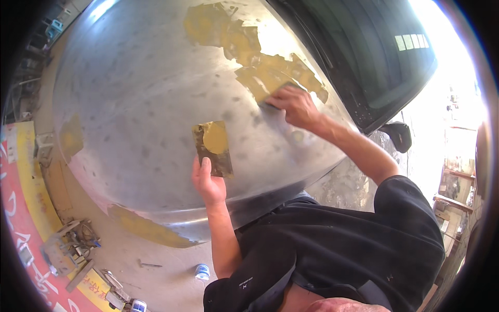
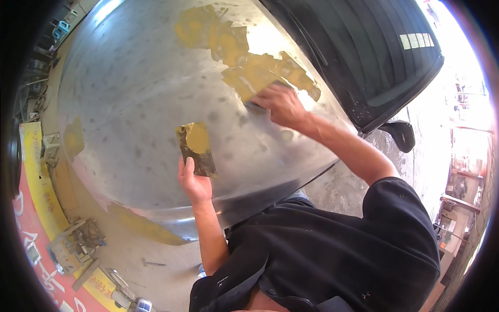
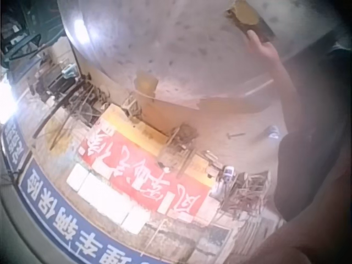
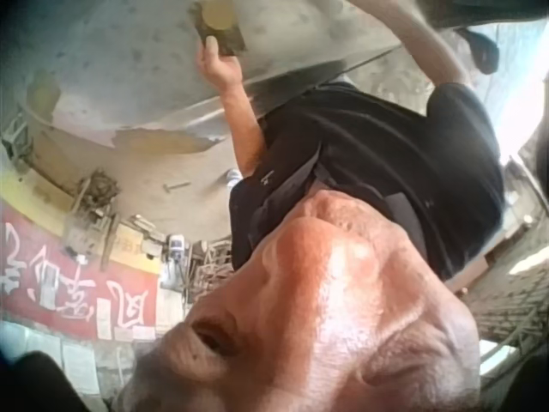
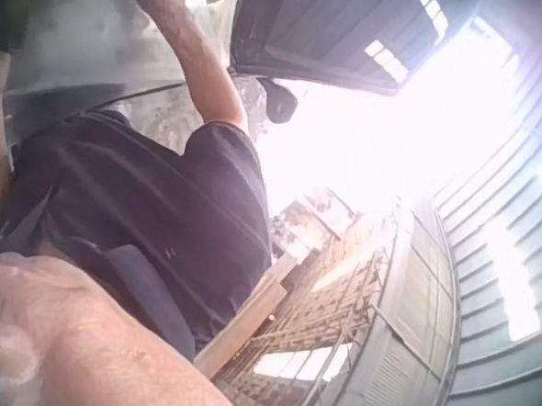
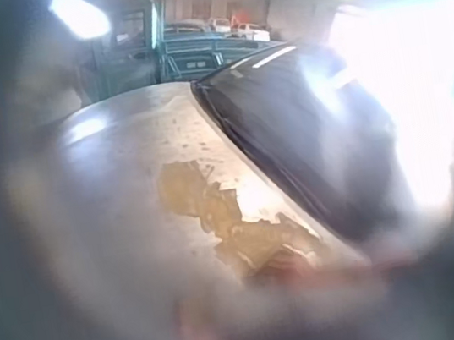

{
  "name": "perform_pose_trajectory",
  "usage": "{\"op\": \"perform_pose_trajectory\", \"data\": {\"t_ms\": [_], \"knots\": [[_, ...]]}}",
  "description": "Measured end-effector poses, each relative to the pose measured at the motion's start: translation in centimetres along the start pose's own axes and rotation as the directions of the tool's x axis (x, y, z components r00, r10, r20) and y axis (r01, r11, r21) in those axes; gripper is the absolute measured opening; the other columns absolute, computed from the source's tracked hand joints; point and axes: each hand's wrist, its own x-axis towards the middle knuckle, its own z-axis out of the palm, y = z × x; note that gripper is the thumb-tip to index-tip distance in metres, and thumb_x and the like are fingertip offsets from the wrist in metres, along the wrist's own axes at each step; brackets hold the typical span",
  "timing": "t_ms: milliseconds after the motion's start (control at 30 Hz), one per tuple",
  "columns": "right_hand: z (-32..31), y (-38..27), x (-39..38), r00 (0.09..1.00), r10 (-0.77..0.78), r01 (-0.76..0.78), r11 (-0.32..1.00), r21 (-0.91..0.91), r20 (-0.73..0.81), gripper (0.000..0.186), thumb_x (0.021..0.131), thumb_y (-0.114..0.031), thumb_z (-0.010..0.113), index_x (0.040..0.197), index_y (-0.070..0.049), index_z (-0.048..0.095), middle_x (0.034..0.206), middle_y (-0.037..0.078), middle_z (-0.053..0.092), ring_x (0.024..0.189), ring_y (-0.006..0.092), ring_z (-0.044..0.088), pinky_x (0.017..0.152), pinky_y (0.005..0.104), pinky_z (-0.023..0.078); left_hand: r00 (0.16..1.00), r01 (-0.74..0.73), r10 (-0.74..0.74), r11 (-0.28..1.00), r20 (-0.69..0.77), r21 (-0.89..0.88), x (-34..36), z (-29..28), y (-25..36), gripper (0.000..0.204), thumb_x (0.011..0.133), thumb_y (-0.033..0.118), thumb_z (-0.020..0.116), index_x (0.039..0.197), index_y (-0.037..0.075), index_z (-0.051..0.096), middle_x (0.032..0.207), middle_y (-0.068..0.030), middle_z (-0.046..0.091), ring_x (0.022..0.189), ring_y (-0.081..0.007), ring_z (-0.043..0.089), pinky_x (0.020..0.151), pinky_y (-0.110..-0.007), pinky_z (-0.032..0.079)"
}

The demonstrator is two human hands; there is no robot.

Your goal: The person applies yellow body filler to a car hood using a putty knife, spreading it across the surface in smooth strokes. They periodically reload the knife from a container and continue smoothing the filler over the hood.

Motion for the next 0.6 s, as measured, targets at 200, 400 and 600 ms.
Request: {"op": "perform_pose_trajectory", "data": {"t_ms": [200, 400, 600], "knots": [[-1.3, -3.0, -4.2, 0.997, 0.054, -0.053, 0.999, -0.011, 0.047, 0.053, 0.067, 0.010, 0.063, 0.113, -0.011, 0.080, 0.107, 0.004, 0.075, 0.100, 0.0300, 0.070, 0.083, 0.0411, 0.058, 0.999, -0.011, 0.011, 1.000, 0.053, -0.001, 0.0, -0.1, 0.3, 0.036, 0.107, 0.009, 0.054, 0.139, -0.007, 0.061, 0.129, -0.0100, 0.069, 0.116, -0.0177, 0.065, 0.102, -0.034, 0.050], [-0.1, -1.4, 4.3, 0.990, 0.077, -0.081, 0.996, -0.035, -0.115, 0.050, 0.075, 0.006, 0.064, 0.118, -0.012, 0.078, 0.112, 0.004, 0.075, 0.107, 0.0297, 0.068, 0.092, 0.0433, 0.056, 0.999, -0.016, 0.016, 1.000, 0.038, -0.014, 0.2, 0.1, 0.2, 0.035, 0.108, 0.010, 0.055, 0.137, -0.008, 0.063, 0.129, -0.0095, 0.069, 0.115, -0.0172, 0.065, 0.101, -0.033, 0.050], [2.3, -1.9, 7.0, 0.997, 0.000, -0.004, 0.999, -0.054, -0.081, 0.050, 0.078, 0.009, 0.064, 0.121, -0.011, 0.078, 0.118, 0.007, 0.074, 0.109, 0.0300, 0.068, 0.090, 0.0433, 0.057, 1.000, -0.013, 0.013, 1.000, 0.003, 0.000, -0.1, 0.3, 0.4, 0.037, 0.108, 0.010, 0.055, 0.140, -0.008, 0.062, 0.130, -0.0092, 0.069, 0.117, -0.0174, 0.064, 0.103, -0.033, 0.050]]}}
